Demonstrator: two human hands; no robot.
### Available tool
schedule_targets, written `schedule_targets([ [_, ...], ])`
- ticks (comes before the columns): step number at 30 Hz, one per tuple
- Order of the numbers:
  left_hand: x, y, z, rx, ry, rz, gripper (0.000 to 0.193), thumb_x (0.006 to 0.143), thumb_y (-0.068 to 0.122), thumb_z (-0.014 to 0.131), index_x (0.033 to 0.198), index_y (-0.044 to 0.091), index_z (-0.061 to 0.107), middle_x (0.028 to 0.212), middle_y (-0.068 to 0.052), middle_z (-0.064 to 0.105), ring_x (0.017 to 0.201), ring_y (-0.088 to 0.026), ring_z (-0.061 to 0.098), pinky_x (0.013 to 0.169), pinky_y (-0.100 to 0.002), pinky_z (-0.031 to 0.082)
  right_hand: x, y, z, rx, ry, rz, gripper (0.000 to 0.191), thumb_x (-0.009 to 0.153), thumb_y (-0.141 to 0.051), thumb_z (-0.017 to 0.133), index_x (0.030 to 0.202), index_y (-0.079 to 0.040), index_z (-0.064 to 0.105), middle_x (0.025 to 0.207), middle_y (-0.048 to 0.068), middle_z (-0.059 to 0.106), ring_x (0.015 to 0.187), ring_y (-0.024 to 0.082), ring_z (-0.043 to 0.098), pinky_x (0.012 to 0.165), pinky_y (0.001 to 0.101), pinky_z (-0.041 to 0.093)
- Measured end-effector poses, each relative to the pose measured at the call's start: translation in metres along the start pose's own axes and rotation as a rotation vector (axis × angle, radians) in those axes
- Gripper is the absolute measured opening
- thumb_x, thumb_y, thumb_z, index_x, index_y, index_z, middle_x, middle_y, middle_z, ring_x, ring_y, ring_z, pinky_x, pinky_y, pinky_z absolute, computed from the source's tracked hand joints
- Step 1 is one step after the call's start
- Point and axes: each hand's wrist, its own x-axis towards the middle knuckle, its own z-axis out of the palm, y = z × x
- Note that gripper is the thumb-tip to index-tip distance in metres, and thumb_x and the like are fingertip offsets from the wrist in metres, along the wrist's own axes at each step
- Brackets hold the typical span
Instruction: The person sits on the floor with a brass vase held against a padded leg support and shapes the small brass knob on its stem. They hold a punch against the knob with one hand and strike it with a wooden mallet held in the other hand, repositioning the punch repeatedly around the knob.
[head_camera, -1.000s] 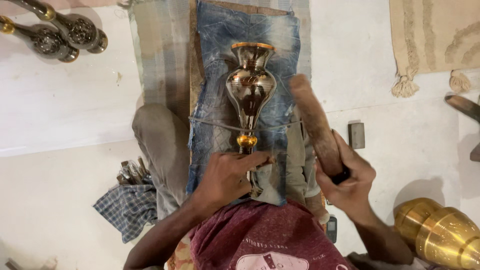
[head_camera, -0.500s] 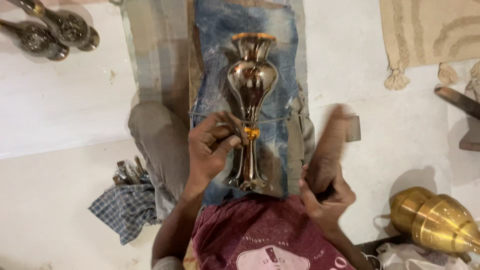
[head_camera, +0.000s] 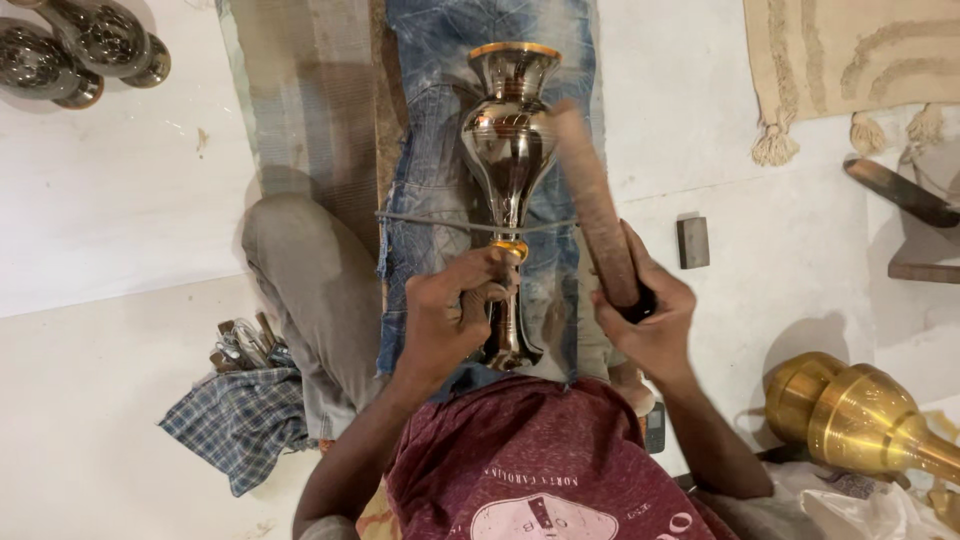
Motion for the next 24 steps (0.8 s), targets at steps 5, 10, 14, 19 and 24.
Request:
schedule_targets([
  [5,0.008,-0.007,-0.005,0.022,-0.106,-0.039,0.040,0.086,-0.016,0.054,0.121,-0.002,0.070,0.097,-0.011,0.079,0.090,-0.018,0.081,0.076,-0.027,0.066,0.022,-0.028,-0.036,-0.175,-0.221,-0.051,0.080,0.074,0.013,0.068,0.150,-0.009,0.058,0.109,0.008,0.074,0.084,0.009,0.067,0.072,0.0194,0.054],
  [10,0.007,-0.011,-0.003,0.093,-0.099,-0.043,0.038,0.088,-0.015,0.053,0.115,0.002,0.072,0.095,-0.008,0.080,0.080,-0.017,0.080,0.066,-0.027,0.063,0.064,-0.062,-0.052,-0.082,-0.400,-0.120,0.078,0.075,0.008,0.069,0.149,-0.014,0.058,0.114,0.008,0.075,0.079,0.007,0.067,0.070,0.0185,0.055],
  [14,0.001,-0.010,0.002,0.126,-0.035,-0.090,0.034,0.087,-0.016,0.053,0.105,0.002,0.076,0.090,-0.008,0.081,0.065,-0.015,0.076,0.053,-0.026,0.055,0.100,-0.088,-0.063,-0.736,-0.684,-0.210,0.068,0.074,0.005,0.070,0.136,-0.024,0.067,0.105,0.007,0.079,0.042,0.007,0.055,0.034,0.0214,0.041],
  [19,-0.005,-0.004,0.005,0.035,0.074,-0.042,0.026,0.083,-0.016,0.053,0.102,-0.006,0.066,0.091,-0.013,0.076,0.084,-0.016,0.079,0.069,-0.025,0.061,0.120,-0.099,-0.048,-0.689,-0.785,-0.092,0.081,0.075,-0.002,0.069,0.148,-0.035,0.055,0.108,0.003,0.075,0.046,0.007,0.057,0.036,0.0219,0.044],
  [24,-0.009,0.000,0.007,0.063,0.088,-0.061,0.025,0.077,-0.017,0.054,0.097,-0.007,0.066,0.090,-0.014,0.074,0.083,-0.016,0.079,0.072,-0.025,0.062,0.133,-0.110,-0.032,-0.582,-0.830,-0.102,0.085,0.076,0.000,0.068,0.151,-0.036,0.051,0.101,0.002,0.069,0.049,0.006,0.056,0.039,0.0194,0.047],
])
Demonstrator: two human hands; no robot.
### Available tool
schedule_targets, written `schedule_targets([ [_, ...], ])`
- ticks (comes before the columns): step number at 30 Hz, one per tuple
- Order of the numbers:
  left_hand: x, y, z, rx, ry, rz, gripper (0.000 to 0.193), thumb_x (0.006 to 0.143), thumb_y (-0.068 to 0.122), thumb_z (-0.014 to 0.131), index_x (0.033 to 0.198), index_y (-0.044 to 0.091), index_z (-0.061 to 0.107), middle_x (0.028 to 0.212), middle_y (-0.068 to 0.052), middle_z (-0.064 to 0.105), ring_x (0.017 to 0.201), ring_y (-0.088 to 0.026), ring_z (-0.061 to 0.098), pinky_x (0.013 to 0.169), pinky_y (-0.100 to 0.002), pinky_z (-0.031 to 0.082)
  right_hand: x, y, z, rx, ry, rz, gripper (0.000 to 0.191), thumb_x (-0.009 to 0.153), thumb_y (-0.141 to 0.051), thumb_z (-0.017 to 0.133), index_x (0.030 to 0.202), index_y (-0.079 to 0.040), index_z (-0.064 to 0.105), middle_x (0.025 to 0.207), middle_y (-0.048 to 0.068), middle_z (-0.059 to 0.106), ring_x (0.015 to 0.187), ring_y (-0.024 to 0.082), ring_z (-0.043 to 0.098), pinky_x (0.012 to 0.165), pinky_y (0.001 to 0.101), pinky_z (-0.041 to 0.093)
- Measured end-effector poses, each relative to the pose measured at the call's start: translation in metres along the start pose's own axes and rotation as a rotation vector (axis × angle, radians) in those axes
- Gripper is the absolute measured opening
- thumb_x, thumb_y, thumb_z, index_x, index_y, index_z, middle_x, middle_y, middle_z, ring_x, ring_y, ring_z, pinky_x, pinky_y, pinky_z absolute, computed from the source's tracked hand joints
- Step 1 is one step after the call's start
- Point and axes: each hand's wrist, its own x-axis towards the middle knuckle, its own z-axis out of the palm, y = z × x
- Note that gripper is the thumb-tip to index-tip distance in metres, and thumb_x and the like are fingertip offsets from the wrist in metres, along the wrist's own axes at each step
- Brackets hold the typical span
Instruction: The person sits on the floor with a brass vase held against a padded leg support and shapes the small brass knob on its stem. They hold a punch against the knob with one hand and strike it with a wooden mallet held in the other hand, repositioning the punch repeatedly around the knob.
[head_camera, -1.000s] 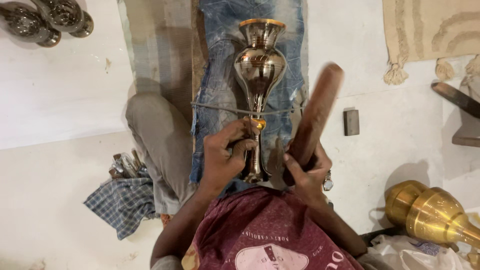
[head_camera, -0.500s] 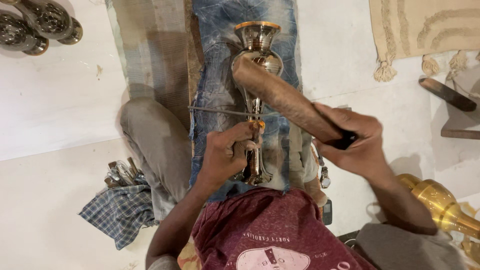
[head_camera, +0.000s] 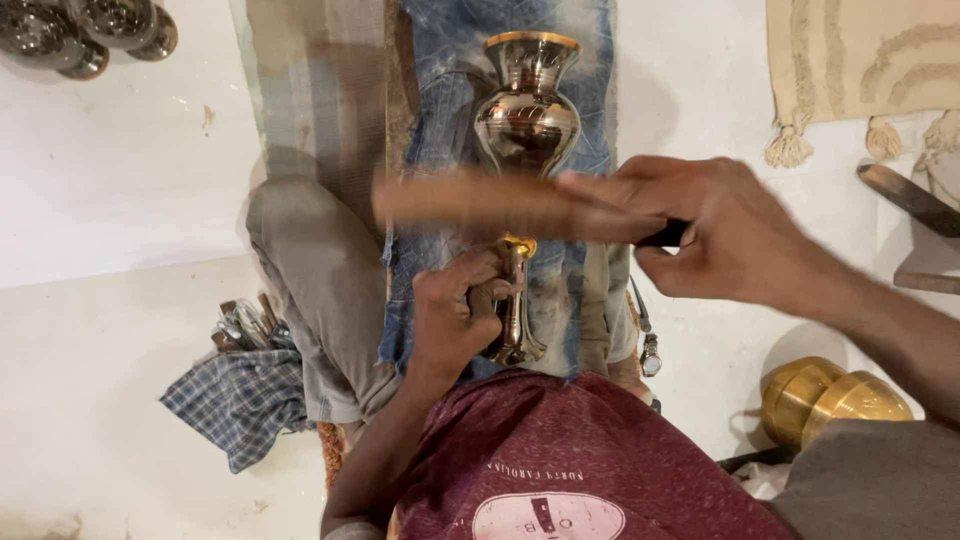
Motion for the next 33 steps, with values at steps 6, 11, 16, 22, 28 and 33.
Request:
schedule_targets([
  [6,-0.005,0.001,0.007,0.015,0.108,-0.091,0.024,0.081,-0.016,0.054,0.098,-0.007,0.068,0.087,-0.015,0.073,0.084,-0.014,0.078,0.070,-0.023,0.060,0.015,-0.008,-0.006,-0.171,-0.046,-0.015,0.085,0.074,0.002,0.072,0.149,-0.034,0.051,0.112,0.003,0.073,0.039,0.007,0.054,0.034,0.0208,0.045],
  [11,-0.012,0.004,0.011,-0.033,0.167,-0.089,0.024,0.082,-0.017,0.054,0.097,-0.007,0.070,0.086,-0.013,0.075,0.079,-0.012,0.073,0.073,-0.024,0.058,0.027,-0.018,-0.009,-0.140,-0.057,-0.080,0.089,0.070,0.008,0.064,0.149,-0.029,0.050,0.110,0.003,0.073,0.043,0.006,0.055,0.030,0.0194,0.042],
  [16,-0.020,0.011,0.022,-0.078,0.294,-0.064,0.013,0.087,-0.019,0.056,0.092,-0.010,0.063,0.088,-0.011,0.072,0.081,-0.012,0.069,0.075,-0.024,0.057,0.036,-0.030,-0.016,-0.195,-0.158,-0.019,0.088,0.073,0.003,0.066,0.150,-0.037,0.049,0.111,0.001,0.071,0.041,0.008,0.055,0.030,0.0204,0.043],
  [22,-0.034,0.012,0.033,-0.078,0.424,-0.097,0.021,0.078,-0.021,0.053,0.094,-0.011,0.062,0.094,-0.014,0.071,0.083,-0.014,0.069,0.079,-0.026,0.061,0.044,-0.048,-0.022,-0.314,-0.310,0.096,0.096,0.074,0.000,0.068,0.153,-0.048,0.045,0.111,-0.007,0.068,0.042,0.009,0.055,0.034,0.0256,0.045],
  [28,-0.041,0.005,0.043,0.044,0.518,0.062,0.017,0.086,-0.020,0.057,0.096,-0.009,0.063,0.091,-0.010,0.068,0.082,-0.015,0.072,0.090,-0.030,0.062,0.055,-0.077,-0.034,-0.414,-0.395,0.128,0.096,0.077,-0.006,0.070,0.156,-0.051,0.039,0.104,-0.008,0.066,0.048,0.012,0.058,0.041,0.0257,0.053],
  [33,-0.043,0.003,0.042,0.131,0.534,-0.065,0.018,0.084,-0.018,0.062,0.098,-0.009,0.070,0.089,-0.012,0.077,0.078,-0.015,0.078,0.073,-0.025,0.065,0.048,-0.081,-0.042,-0.579,-0.413,-0.037,0.108,0.063,-0.008,0.076,0.155,-0.055,0.043,0.100,-0.006,0.068,0.056,0.016,0.062,0.043,0.0359,0.055],
])
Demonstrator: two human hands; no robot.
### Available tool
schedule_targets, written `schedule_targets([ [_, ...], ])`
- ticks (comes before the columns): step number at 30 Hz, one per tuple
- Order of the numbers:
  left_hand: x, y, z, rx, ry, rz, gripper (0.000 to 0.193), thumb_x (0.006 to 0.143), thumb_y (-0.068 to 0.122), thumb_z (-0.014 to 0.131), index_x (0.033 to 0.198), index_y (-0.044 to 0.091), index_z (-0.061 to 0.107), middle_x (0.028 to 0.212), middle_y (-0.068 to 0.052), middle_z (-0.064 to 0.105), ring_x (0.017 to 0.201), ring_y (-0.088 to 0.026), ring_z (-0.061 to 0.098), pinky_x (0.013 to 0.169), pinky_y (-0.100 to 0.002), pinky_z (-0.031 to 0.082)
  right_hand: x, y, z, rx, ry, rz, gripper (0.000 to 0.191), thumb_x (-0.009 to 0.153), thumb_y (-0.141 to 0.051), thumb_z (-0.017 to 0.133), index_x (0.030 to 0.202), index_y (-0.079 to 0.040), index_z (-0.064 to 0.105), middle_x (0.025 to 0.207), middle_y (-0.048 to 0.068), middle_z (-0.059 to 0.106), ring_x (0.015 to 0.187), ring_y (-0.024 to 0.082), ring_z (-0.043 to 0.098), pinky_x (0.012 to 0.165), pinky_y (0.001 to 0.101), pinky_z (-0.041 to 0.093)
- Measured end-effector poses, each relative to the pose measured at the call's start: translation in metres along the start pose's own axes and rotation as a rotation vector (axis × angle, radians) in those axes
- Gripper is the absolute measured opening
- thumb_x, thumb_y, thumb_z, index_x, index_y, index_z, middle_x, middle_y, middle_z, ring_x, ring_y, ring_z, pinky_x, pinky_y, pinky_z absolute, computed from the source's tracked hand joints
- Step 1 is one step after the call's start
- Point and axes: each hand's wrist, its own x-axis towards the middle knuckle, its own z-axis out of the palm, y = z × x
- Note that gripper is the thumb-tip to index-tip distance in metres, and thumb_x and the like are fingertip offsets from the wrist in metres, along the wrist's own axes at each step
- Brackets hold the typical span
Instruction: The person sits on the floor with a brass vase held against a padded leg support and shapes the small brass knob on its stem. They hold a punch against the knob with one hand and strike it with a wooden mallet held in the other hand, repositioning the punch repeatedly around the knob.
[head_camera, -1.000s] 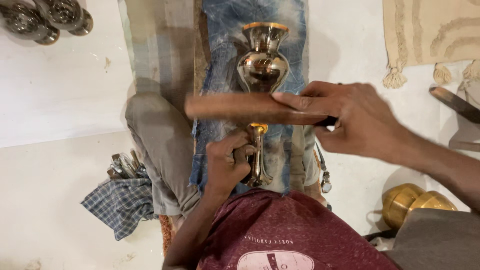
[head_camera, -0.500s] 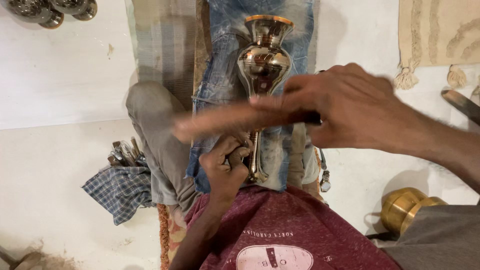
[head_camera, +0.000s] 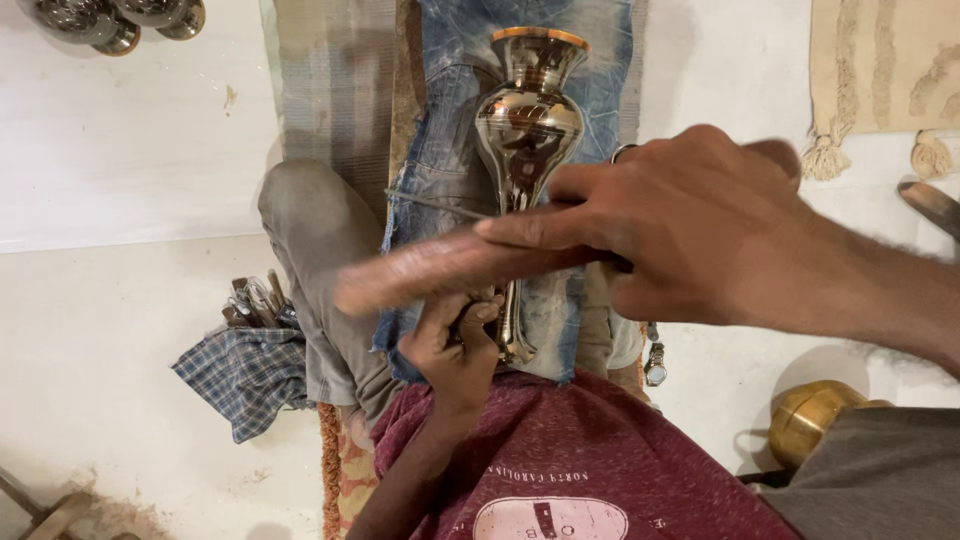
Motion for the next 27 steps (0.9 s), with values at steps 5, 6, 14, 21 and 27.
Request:
schedule_targets([
  [5,0.006,0.005,-0.004,-0.085,-0.086,-0.050,0.030,0.086,-0.018,0.052,0.110,-0.008,0.069,0.093,-0.013,0.074,0.082,-0.013,0.073,0.078,-0.025,0.062,-0.007,0.011,0.024,0.306,0.253,-0.026,0.093,0.071,-0.003,0.070,0.155,-0.037,0.047,0.101,-0.001,0.070,0.051,0.014,0.063,0.048,0.0331,0.056],
  [6,0.009,0.007,-0.005,-0.076,-0.120,-0.033,0.031,0.087,-0.018,0.052,0.109,-0.007,0.069,0.091,-0.012,0.073,0.082,-0.013,0.072,0.078,-0.025,0.061,-0.009,0.016,0.030,0.164,0.087,0.047,0.092,0.073,-0.004,0.070,0.153,-0.042,0.045,0.098,-0.004,0.069,0.053,0.011,0.063,0.050,0.0312,0.055],
  [14,0.045,0.008,-0.021,-0.004,-0.554,0.017,0.032,0.073,-0.014,0.059,0.098,-0.002,0.074,0.084,-0.011,0.077,0.067,-0.011,0.072,0.057,-0.026,0.056,-0.041,0.039,0.120,0.387,0.282,0.115,0.082,0.072,0.003,0.070,0.142,-0.038,0.059,0.107,0.004,0.074,0.041,0.012,0.058,0.029,0.0250,0.043],
  [21,0.060,-0.010,-0.021,-0.122,-0.749,0.135,0.025,0.077,-0.015,0.052,0.091,-0.004,0.071,0.094,-0.013,0.079,0.084,-0.017,0.081,0.062,-0.027,0.064,-0.066,0.032,0.176,0.747,0.572,0.025,0.079,0.073,0.009,0.065,0.146,-0.020,0.056,0.109,0.005,0.075,0.070,0.005,0.068,0.055,0.0180,0.061],
  [27,0.051,-0.015,-0.017,-0.165,-0.584,0.072,0.032,0.084,-0.018,0.052,0.108,-0.008,0.071,0.107,-0.017,0.078,0.091,-0.021,0.080,0.079,-0.029,0.068,-0.058,0.018,0.191,1.168,0.580,0.133,0.085,0.070,0.015,0.066,0.148,-0.018,0.059,0.098,0.004,0.073,0.074,0.008,0.064,0.060,0.0215,0.053],
])
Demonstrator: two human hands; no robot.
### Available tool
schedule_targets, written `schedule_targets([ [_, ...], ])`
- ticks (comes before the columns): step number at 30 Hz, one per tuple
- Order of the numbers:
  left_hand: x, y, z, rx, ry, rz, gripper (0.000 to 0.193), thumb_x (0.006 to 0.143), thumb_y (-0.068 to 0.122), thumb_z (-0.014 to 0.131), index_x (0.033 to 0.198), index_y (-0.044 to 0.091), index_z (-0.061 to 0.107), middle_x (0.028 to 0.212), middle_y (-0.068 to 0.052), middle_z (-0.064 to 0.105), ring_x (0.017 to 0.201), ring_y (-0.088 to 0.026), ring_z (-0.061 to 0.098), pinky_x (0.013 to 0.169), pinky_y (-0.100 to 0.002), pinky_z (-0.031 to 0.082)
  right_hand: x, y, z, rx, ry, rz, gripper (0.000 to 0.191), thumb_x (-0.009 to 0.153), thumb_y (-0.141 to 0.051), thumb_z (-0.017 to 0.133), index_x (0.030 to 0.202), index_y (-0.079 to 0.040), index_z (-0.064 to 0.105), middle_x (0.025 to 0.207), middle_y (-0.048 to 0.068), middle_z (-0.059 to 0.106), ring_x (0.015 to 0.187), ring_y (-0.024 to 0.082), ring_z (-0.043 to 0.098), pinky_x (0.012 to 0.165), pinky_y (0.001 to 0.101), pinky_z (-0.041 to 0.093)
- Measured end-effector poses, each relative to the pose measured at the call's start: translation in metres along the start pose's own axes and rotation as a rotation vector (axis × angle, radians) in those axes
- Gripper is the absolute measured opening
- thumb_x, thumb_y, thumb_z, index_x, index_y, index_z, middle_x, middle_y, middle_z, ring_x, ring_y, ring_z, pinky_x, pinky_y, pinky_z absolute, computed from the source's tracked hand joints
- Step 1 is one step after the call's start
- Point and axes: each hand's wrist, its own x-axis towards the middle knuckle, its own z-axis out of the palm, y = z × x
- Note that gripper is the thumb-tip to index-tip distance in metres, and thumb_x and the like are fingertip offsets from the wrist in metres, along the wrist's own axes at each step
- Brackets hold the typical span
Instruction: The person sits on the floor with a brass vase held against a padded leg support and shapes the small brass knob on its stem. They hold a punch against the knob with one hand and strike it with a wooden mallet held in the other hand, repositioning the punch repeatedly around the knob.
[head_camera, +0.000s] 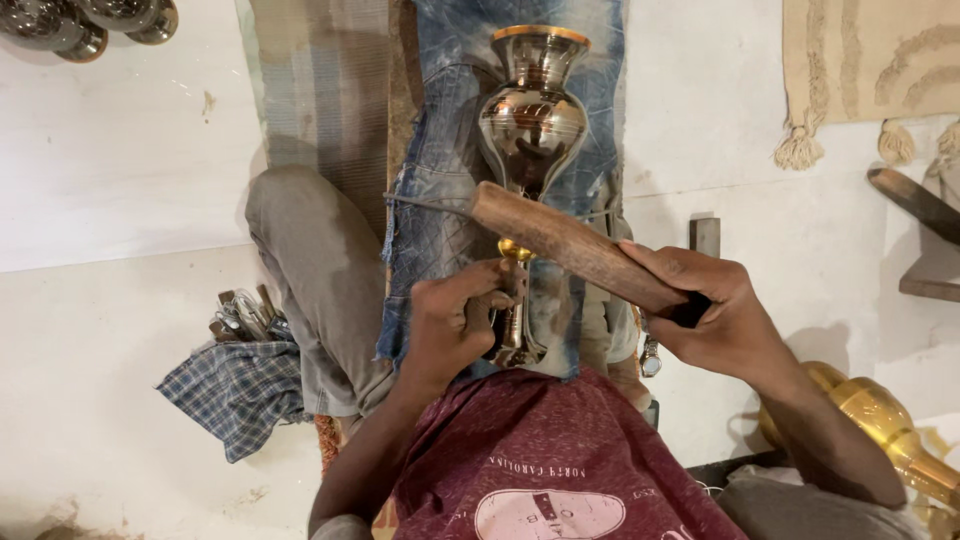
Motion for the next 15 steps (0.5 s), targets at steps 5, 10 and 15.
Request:
schedule_targets([
  [5,0.013,-0.009,-0.012,-0.087,-0.167,0.068,0.044,0.074,-0.018,0.052,0.112,-0.005,0.070,0.103,-0.015,0.078,0.090,-0.021,0.080,0.083,-0.030,0.067,0.008,0.001,-0.001,-0.167,0.053,0.018,0.084,0.068,0.016,0.066,0.146,-0.016,0.061,0.100,0.005,0.074,0.077,0.008,0.062,0.062,0.0223,0.050],
  [10,0.018,-0.017,-0.014,-0.104,-0.219,0.112,0.043,0.079,-0.018,0.052,0.116,-0.003,0.070,0.102,-0.014,0.079,0.090,-0.020,0.080,0.080,-0.030,0.067,0.021,-0.016,-0.009,-0.124,0.159,-0.169,0.083,0.074,0.015,0.069,0.150,-0.015,0.058,0.110,0.005,0.072,0.089,0.007,0.064,0.076,0.0189,0.052],
  [15,0.017,-0.025,-0.011,-0.154,-0.189,0.068,0.036,0.084,-0.018,0.052,0.113,-0.005,0.069,0.092,-0.011,0.078,0.080,-0.017,0.079,0.072,-0.028,0.063,0.029,-0.040,-0.022,-0.335,0.027,-0.261,0.077,0.072,0.010,0.068,0.144,-0.015,0.059,0.108,0.005,0.075,0.071,0.006,0.066,0.059,0.0187,0.053],
])
